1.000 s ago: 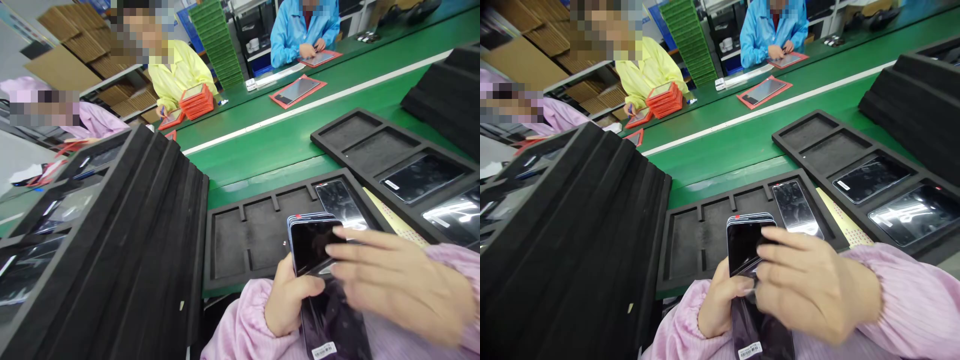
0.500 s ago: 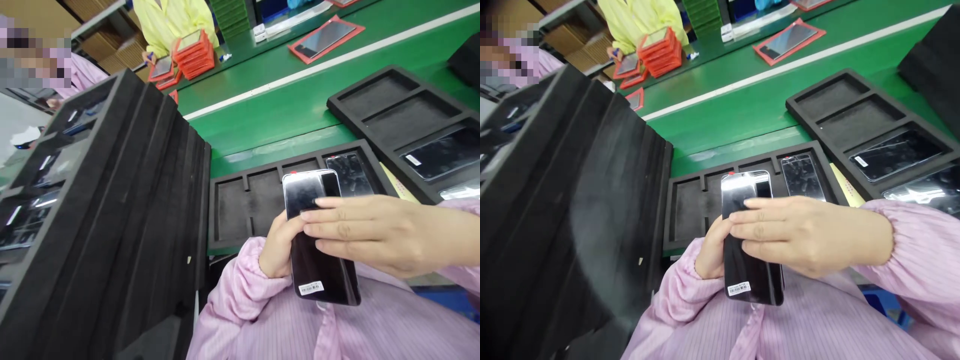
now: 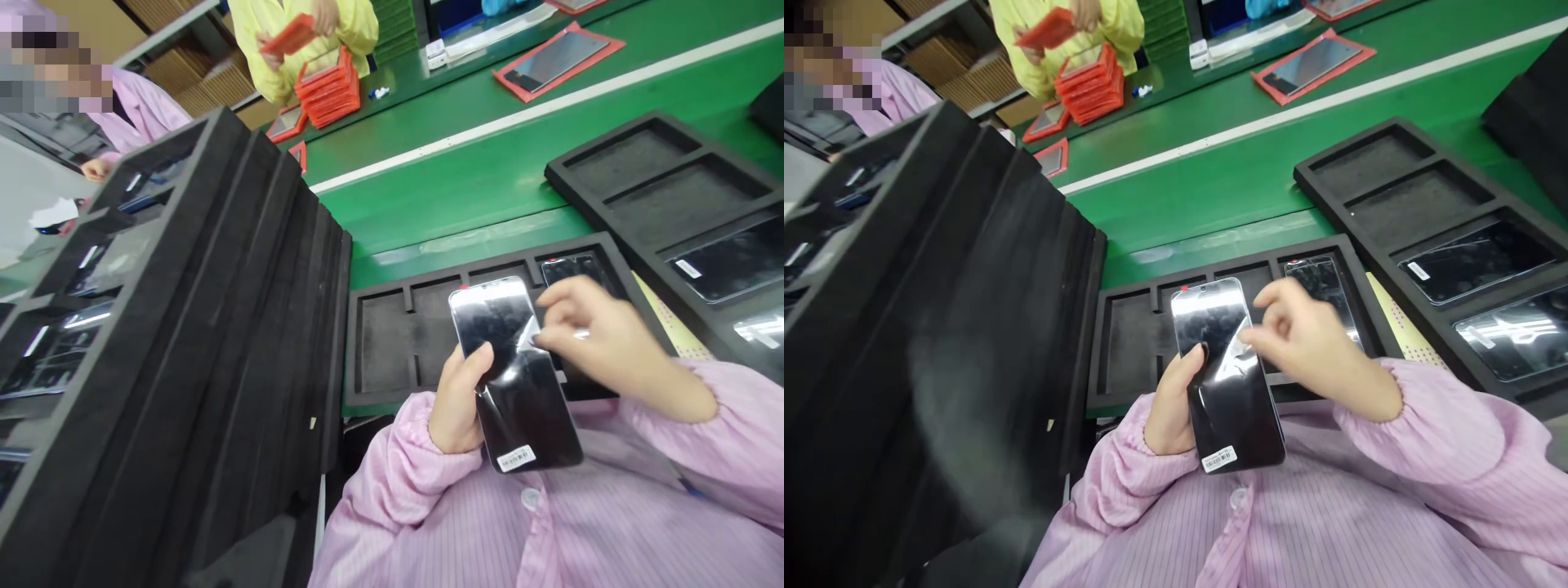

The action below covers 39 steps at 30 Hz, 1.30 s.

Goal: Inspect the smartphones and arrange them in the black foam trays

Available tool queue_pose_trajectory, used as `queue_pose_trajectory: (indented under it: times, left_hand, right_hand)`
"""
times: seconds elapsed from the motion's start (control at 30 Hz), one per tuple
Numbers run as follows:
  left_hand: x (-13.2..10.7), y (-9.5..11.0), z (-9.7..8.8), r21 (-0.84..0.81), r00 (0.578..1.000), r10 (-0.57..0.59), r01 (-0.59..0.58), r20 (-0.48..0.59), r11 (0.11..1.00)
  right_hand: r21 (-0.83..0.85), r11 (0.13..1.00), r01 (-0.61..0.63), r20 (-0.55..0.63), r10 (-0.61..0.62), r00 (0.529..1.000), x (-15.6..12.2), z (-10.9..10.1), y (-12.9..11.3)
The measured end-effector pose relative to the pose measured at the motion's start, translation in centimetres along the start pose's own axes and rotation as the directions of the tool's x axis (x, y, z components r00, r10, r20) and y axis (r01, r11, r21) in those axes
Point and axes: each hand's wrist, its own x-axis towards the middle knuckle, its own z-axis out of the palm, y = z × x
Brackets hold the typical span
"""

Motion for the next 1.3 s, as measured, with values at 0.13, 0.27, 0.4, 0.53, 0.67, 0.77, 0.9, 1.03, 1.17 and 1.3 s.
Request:
queue_pose_trajectory:
  times: [0.13,0.27,0.4,0.53,0.67,0.77,0.9,1.03,1.17,1.3]
  left_hand:
    - [-0.1,0.1,-1.7,-0.007,0.998,0.047,-0.047,-0.048,0.999]
    - [-0.8,1.0,-3.6,0.037,0.969,0.009,0.0,-0.248,0.999]
    - [-1.3,1.7,-4.6,0.082,0.962,0.05,-0.029,-0.268,0.996]
    - [-1.6,1.8,-3.4,0.137,0.989,0.051,-0.031,-0.141,0.99]
    - [-1.8,1.7,-1.2,0.273,0.998,-0.038,0.049,-0.046,0.961]
    - [-1.8,1.5,-0.2,0.355,0.996,-0.08,0.064,0.031,0.933]
    - [-1.6,1.4,0.1,0.377,0.988,-0.089,0.036,0.124,0.925]
    - [-1.5,1.3,-0.3,0.349,0.989,-0.088,0.04,0.122,0.936]
    - [-1.5,1.7,-0.2,0.287,0.991,-0.074,0.04,0.11,0.957]
    - [-1.0,2.1,0.5,0.279,0.994,0.028,-0.056,0.101,0.959]
  right_hand:
    - [0.11,0.941,-0.319,0.355,0.263,0.897,0.4,0.1,0.7]
    - [0.351,0.829,-0.435,0.125,0.419,0.899,2.0,-0.4,2.4]
    - [0.191,0.861,-0.471,0.037,0.473,0.88,3.0,0.9,5.1]
    - [-0.234,0.943,-0.235,-0.039,0.233,0.972,3.1,2.2,5.9]
    - [-0.171,0.974,0.146,-0.091,-0.163,0.982,3.6,0.8,3.4]
    - [-0.071,0.905,0.419,0.045,-0.417,0.908,4.2,-0.6,0.8]
    - [-0.217,0.73,0.648,0.045,-0.655,0.754,3.9,-1.3,-0.9]
    - [-0.241,0.516,0.822,0.126,-0.823,0.554,1.6,-2.2,-1.6]
    - [0.009,0.453,0.891,0.376,-0.828,0.417,0.2,-3.3,-2.4]
    - [0.118,0.454,0.883,0.483,-0.803,0.349,1.0,-3.3,-2.2]
